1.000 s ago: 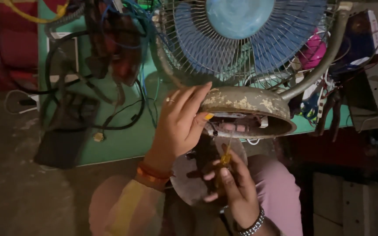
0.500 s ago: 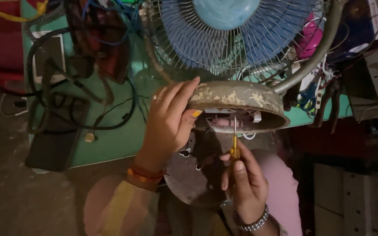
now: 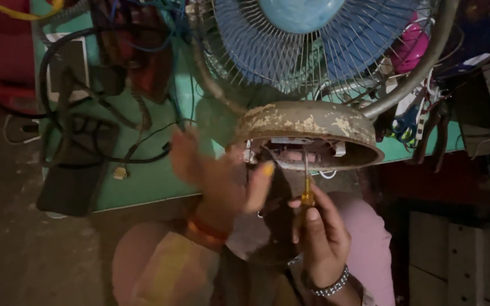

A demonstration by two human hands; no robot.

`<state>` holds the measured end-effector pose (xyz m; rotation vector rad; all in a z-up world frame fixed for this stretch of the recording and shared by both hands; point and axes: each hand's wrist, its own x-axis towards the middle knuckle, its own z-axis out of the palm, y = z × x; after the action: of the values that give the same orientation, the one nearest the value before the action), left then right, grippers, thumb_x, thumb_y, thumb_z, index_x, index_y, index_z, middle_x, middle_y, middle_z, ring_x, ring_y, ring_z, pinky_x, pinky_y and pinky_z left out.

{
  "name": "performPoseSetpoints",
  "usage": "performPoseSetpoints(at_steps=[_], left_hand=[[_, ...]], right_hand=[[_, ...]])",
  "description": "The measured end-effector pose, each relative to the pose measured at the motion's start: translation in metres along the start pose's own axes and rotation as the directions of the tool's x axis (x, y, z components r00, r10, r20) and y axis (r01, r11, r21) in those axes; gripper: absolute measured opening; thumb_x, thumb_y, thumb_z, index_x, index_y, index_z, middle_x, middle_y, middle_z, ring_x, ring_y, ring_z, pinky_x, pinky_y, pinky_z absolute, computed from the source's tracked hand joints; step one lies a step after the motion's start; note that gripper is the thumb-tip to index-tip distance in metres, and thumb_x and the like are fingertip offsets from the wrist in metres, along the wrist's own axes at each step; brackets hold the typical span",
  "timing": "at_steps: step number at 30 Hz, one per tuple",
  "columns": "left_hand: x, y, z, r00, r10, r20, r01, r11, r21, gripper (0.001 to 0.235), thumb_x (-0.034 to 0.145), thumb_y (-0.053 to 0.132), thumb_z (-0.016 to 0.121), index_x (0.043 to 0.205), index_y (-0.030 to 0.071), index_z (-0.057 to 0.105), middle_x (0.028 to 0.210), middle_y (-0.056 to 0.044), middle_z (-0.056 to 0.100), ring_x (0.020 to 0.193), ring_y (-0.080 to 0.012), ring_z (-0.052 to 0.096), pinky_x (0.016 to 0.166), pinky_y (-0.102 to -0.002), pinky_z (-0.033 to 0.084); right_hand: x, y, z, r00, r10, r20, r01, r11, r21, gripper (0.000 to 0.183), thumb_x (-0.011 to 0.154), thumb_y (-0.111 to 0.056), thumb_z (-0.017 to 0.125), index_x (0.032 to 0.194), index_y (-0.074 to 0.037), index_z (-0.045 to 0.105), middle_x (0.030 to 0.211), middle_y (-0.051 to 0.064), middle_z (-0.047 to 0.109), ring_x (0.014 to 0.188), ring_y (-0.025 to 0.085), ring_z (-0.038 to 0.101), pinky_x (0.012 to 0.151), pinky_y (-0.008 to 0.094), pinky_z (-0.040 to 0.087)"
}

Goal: The person sits at a cluttered workbench and uses a screwdriver to unscrew fasteners from the rear housing of an electric table fan. They hold the fan's rear cover steady with one hand while driving the screwdriver with the other, working around the housing and lifting the cover to reach the motor area inside.

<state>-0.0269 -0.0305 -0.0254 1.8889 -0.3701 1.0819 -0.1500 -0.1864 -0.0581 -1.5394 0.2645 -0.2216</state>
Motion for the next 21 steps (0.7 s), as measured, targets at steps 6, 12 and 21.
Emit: performPoseSetpoints(at_steps=[6, 12, 21], left_hand=[[-0.032, 0.028, -0.003, 0.986, -0.051, 0.161, 0.018, 0.980, 0.197, 0.036, 0.096, 0.028, 0.083, 0.123, 0.009, 0.068, 0.149, -0.024, 0.036, 0.144, -0.0406, 0.024, 0.121, -0.056, 0.023], [-0.023, 0.023, -0.001, 0.930, -0.289, 0.226, 0.271, 0.957, 0.105, 0.025, 0.102, 0.013, 0.073, 0.126, 0.006, 0.071, 0.168, -0.026, 0.021, 0.156, -0.0476, 0.018, 0.131, -0.059, 0.017], [-0.013, 0.010, 0.010, 0.902, -0.380, 0.205, 0.412, 0.900, -0.141, 0.006, 0.094, 0.008, 0.077, 0.097, 0.003, 0.079, 0.166, -0.014, 0.035, 0.157, -0.0371, 0.028, 0.131, -0.049, 0.023]], right_hand=[[0.005, 0.005, -0.003, 0.996, 0.027, -0.083, -0.023, 0.999, 0.040, 0.047, 0.104, -0.013, 0.050, 0.147, 0.008, 0.049, 0.107, 0.015, 0.070, 0.057, 0.011, 0.055, 0.046, 0.023, 0.045], [0.005, 0.002, -0.001, 0.998, 0.027, -0.053, -0.021, 0.995, 0.099, 0.046, 0.105, -0.013, 0.050, 0.146, 0.009, 0.049, 0.109, 0.018, 0.070, 0.053, 0.012, 0.055, 0.043, 0.024, 0.045], [0.003, 0.000, 0.003, 0.999, 0.010, -0.041, -0.007, 0.996, 0.086, 0.045, 0.105, -0.011, 0.049, 0.145, 0.009, 0.050, 0.109, 0.019, 0.069, 0.053, 0.012, 0.055, 0.041, 0.024, 0.044]])
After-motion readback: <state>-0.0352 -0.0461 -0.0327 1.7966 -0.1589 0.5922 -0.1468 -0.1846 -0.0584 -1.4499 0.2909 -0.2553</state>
